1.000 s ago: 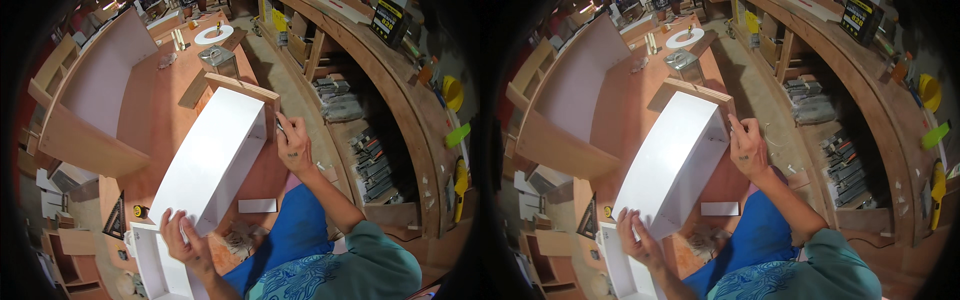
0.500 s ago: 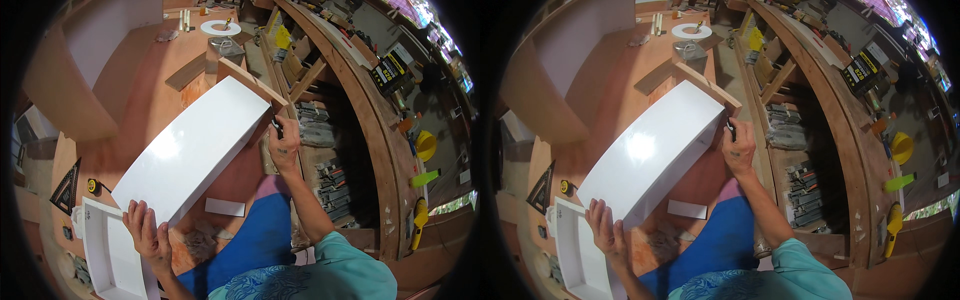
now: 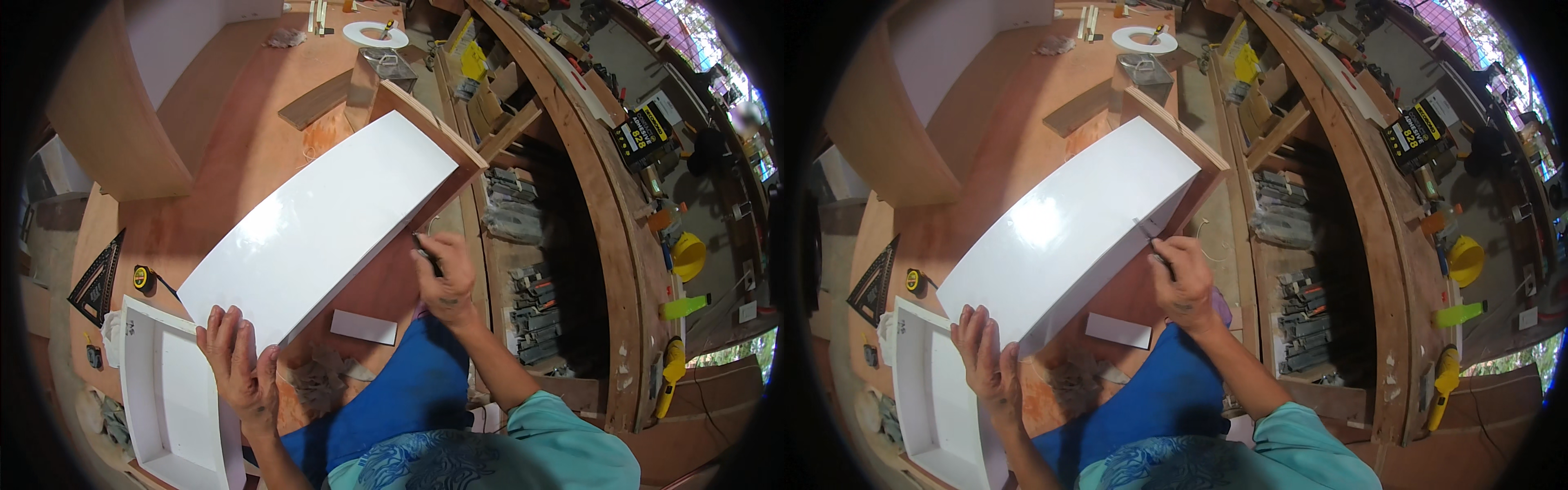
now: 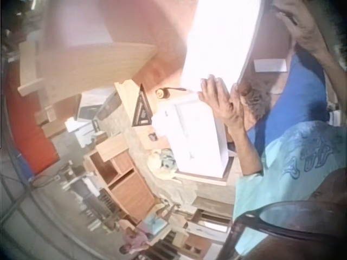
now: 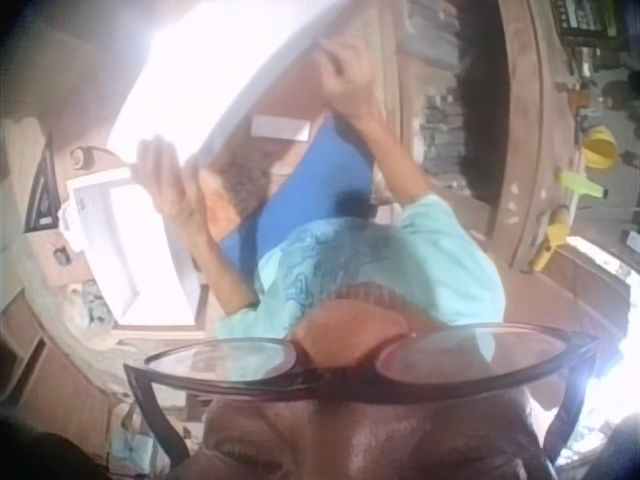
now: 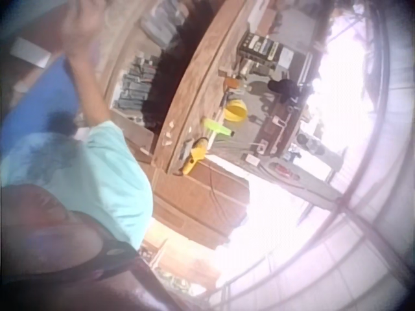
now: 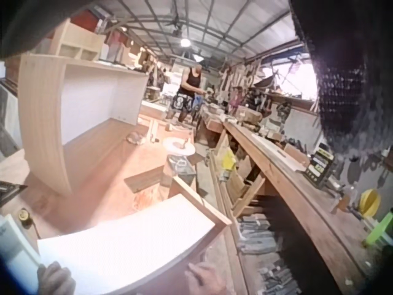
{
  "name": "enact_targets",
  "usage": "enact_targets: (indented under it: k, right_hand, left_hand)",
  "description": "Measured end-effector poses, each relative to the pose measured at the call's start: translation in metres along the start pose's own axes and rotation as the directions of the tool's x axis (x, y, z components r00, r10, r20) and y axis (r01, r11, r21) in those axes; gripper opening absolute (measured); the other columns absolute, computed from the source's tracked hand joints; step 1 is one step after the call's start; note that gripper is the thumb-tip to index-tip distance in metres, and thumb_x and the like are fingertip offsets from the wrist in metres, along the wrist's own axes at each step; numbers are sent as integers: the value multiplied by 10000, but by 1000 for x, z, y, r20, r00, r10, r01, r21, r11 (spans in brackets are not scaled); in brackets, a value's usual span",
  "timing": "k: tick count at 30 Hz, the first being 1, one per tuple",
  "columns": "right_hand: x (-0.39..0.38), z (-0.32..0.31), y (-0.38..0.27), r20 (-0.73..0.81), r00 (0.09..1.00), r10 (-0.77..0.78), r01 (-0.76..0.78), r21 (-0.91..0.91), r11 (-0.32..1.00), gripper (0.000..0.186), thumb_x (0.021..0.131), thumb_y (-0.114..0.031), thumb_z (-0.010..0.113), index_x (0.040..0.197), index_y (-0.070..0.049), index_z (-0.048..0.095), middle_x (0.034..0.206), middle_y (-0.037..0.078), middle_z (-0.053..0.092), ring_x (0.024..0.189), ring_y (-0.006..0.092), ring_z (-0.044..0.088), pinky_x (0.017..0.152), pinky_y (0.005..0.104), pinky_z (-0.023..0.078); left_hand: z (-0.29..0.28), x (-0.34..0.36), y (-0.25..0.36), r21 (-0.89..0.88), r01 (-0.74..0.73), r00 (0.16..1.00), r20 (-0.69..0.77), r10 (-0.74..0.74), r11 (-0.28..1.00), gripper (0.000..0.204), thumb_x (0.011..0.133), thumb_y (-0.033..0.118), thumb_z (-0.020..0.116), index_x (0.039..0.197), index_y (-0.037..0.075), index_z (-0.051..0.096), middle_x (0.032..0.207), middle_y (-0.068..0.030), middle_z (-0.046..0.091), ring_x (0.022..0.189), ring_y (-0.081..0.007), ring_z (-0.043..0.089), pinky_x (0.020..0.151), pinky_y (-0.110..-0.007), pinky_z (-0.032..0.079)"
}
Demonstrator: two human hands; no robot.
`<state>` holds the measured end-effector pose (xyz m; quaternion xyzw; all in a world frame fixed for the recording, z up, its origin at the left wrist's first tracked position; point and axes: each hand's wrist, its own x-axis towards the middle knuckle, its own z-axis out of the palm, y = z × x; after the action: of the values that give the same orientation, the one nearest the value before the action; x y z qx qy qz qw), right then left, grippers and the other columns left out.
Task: The person sands the edges and surfaces of a white rectangular box using a sanding block, then wipes the box with a cloth. The person also uses a utility knife to trim edges and continues sanding and wiping the box.
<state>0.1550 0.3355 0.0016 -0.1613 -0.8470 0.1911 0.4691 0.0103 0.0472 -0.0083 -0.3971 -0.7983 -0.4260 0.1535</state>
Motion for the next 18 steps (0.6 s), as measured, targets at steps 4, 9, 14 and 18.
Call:
enact_targets:
  k: [4,9,14,18]
  right_hand:
    - [29,-17,44,-160,981,109,-131,-134,982,256,833,58,700,1084,8,691,1010,166,640,805,294,653,713,359,538]
    - [51,-25,69,-108,987,121,-138,-165,977,282,813,68,692,1085,-5,694,998,163,631,860,299,650,747,361,533]
    - [48,-22,74,-119,988,97,-120,-201,972,281,807,66,696,1081,6,691,1002,162,632,862,299,650,744,360,531]
    - [41,-18,58,-74,991,114,-123,-139,983,261,826,51,702,1083,11,689,1000,161,633,838,278,654,718,340,532]
  left_hand:
    - [0,2,5,15,10,1000,9,-11,1000,417,867,120,752,1272,68,674,1392,-114,613,1410,-365,468,1231,-575,203]
    - [-1,1,2,11,13,1000,11,-13,1000,413,871,117,744,1275,69,673,1393,-116,611,1411,-363,466,1234,-572,197]
    - [-4,4,10,22,41,999,31,-42,999,403,873,101,742,1270,73,676,1400,-110,606,1415,-358,461,1233,-571,202]
    - [-2,6,9,-8,19,1000,23,-18,1000,408,866,99,760,1264,68,676,1397,-110,608,1413,-361,463,1230,-572,208]
